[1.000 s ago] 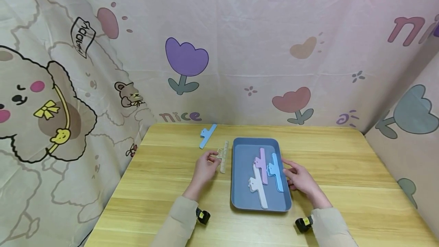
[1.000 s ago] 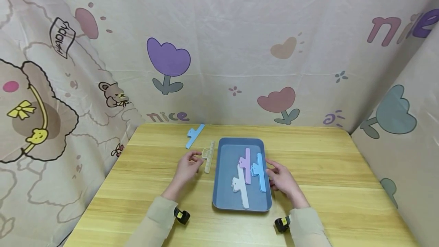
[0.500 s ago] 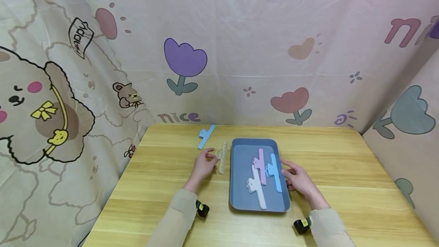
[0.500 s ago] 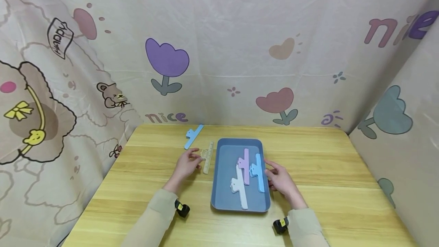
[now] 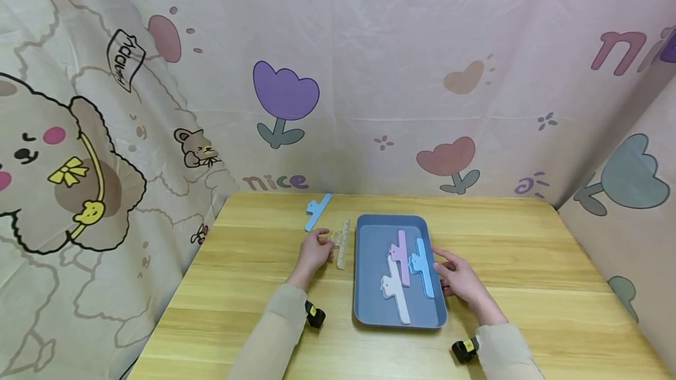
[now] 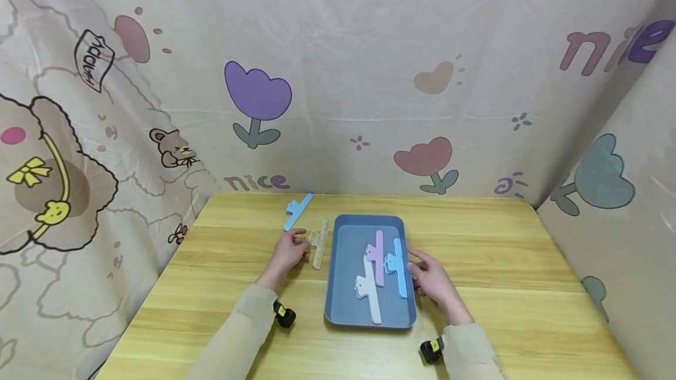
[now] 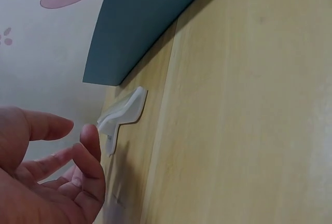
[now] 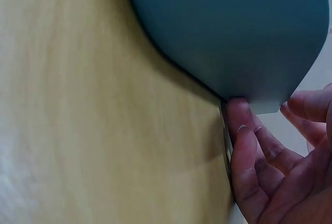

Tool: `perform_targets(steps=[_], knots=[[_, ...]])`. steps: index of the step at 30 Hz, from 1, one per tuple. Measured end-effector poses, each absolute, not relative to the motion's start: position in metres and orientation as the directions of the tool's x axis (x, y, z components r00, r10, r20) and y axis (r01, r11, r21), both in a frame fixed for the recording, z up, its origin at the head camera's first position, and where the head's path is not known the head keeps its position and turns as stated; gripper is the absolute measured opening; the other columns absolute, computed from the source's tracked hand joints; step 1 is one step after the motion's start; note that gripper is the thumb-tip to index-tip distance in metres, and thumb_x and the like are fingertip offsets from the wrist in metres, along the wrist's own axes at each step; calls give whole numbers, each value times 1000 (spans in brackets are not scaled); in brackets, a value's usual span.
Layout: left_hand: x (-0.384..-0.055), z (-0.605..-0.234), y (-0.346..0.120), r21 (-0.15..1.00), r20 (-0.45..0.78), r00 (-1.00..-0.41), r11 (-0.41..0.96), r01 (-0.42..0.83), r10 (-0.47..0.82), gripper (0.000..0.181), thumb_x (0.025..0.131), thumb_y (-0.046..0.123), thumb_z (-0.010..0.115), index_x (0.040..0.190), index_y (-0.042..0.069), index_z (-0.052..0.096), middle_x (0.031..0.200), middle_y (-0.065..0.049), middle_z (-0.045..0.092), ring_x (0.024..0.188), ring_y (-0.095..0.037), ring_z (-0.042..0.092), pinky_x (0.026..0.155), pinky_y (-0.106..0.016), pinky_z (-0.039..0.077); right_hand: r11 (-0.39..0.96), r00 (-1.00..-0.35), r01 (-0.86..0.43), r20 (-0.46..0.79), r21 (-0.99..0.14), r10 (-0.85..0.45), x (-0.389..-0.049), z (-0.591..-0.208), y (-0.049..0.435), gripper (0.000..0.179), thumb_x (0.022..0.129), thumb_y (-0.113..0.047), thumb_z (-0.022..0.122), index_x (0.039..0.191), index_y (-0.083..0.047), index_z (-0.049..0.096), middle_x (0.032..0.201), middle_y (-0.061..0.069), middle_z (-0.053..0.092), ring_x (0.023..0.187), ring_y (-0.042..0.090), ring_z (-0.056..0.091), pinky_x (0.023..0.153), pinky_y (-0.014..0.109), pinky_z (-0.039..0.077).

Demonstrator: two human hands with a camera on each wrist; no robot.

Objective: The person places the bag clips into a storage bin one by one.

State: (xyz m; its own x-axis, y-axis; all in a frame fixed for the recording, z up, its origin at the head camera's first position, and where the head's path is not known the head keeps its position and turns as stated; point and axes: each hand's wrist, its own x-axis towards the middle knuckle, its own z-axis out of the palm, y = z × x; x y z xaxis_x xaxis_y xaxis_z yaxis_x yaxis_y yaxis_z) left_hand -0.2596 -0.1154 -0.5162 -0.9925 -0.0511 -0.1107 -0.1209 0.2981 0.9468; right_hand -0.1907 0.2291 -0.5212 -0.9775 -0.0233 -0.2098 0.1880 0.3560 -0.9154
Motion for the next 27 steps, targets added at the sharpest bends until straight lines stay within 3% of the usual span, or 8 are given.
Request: perform_targets(steps=[11,27], knots=[[-267,-527,-119,953,-137,-990,266,-143,-40,38,91,-2,61,128,-7,54,84,-12,63,61,-21,63,53,-26,49,337,-977,192,-213,-922,-26,-190,-523,229,50,101,-11,52,150,-9,41,106,18,64,64,22,60,53,35,52],[-273,-529,-119,960,-174,-985,222,-171,-9,34,94,0,59,128,-3,56,85,-16,67,59,-18,60,49,-26,44,311,-976,196,-217,-930,-34,-191,-524,230,50,102,-9,51,150,-9,40,108,20,63,63,22,61,51,34,51]])
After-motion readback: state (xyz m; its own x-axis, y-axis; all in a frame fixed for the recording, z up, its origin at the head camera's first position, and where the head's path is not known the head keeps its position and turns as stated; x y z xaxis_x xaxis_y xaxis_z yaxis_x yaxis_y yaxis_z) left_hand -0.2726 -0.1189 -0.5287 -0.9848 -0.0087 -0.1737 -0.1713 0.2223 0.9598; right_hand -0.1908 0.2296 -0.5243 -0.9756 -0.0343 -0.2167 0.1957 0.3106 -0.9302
